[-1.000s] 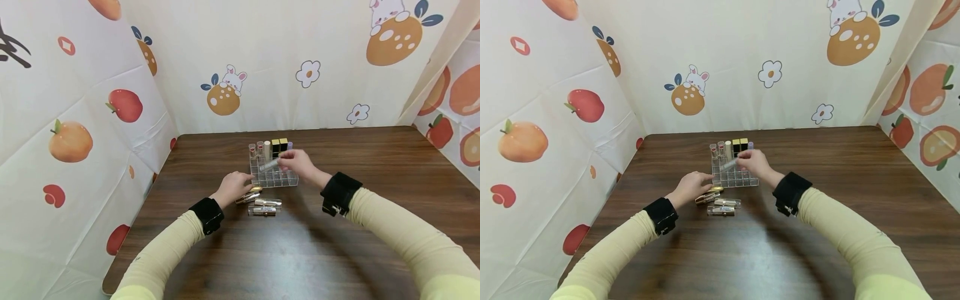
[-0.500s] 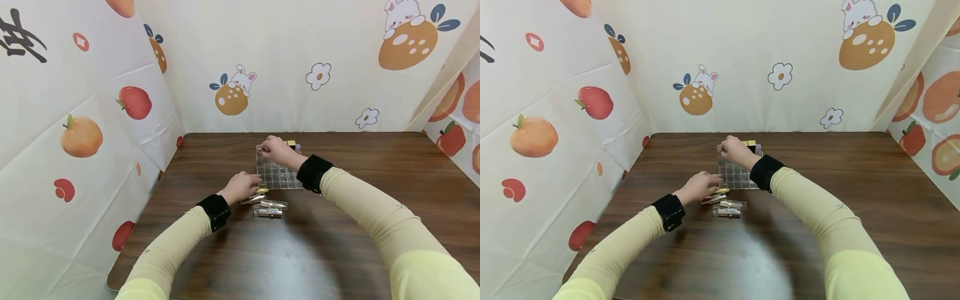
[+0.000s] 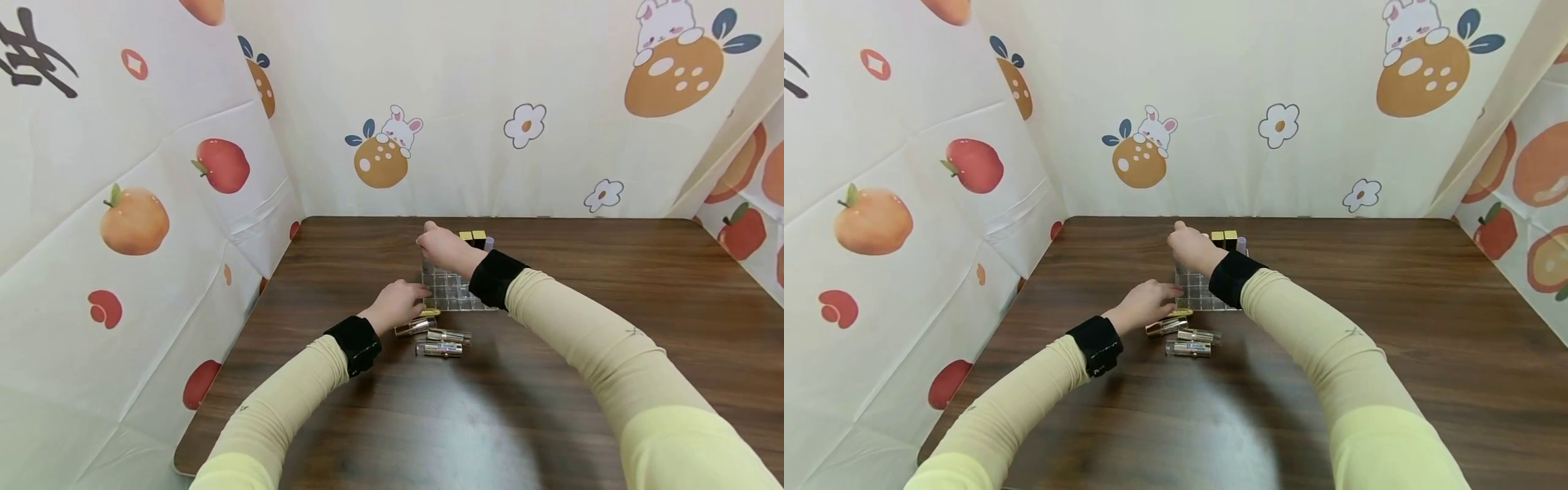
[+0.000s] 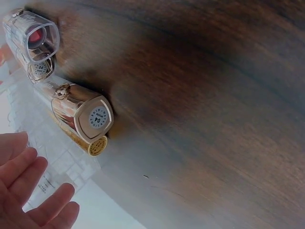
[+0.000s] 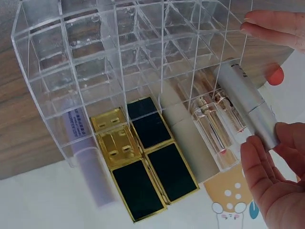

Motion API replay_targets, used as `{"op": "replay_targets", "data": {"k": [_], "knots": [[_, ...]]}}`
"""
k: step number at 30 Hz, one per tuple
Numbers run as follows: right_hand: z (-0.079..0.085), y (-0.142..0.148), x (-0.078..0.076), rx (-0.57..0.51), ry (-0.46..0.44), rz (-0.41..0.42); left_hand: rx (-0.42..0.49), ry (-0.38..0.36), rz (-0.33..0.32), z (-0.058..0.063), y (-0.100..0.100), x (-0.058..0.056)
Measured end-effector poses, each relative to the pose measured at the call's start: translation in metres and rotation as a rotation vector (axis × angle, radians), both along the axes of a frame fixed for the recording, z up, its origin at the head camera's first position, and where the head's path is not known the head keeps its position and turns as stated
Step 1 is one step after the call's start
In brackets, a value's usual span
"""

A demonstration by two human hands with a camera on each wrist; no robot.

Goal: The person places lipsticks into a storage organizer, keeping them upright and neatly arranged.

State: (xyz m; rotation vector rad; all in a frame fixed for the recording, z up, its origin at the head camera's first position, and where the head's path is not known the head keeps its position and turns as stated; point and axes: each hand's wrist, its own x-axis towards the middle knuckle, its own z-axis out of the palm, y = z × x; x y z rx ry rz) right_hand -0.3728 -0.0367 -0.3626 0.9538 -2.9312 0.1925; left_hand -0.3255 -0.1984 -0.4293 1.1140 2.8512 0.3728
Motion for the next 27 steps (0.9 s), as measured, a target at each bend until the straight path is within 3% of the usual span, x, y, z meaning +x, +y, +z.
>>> {"op": "replay_targets", "data": {"k": [4, 8, 11, 14, 15, 18, 20, 23, 27], "knots": [[0.001, -0.001, -0.001, 0.052, -0.017, -0.018, 0.012, -0.001, -0.002, -0.001, 0.001, -0.001], [-0.013, -0.001, -0.008, 0.100, 0.001, -0.002, 0.025, -0.010, 0.011, -0.001, 0.001, -0.002], [-0.065, 0.009, -0.043, 0.203, 0.177, 0.032, 0.033, -0.031, 0.021, -0.001, 0.003, -0.002], [-0.087, 0.010, -0.055, 0.278, 0.265, 0.029, 0.023, -0.039, 0.029, 0.000, 0.003, -0.001], [-0.089, 0.010, -0.057, 0.275, 0.256, 0.011, 0.020, -0.036, 0.031, 0.000, 0.003, 0.000], [-0.047, 0.001, -0.009, 0.243, 0.205, -0.012, 0.008, -0.036, 0.039, 0.002, 0.003, 0.000], [-0.031, -0.001, 0.012, 0.223, 0.215, -0.011, 0.003, -0.028, 0.041, 0.002, 0.004, 0.000], [-0.022, 0.000, 0.022, 0.193, 0.138, -0.030, -0.016, -0.009, 0.035, 0.002, 0.004, 0.000], [-0.020, 0.017, 0.022, -0.040, -0.010, -0.055, -0.024, 0.002, 0.030, 0.003, 0.005, -0.001]]}}
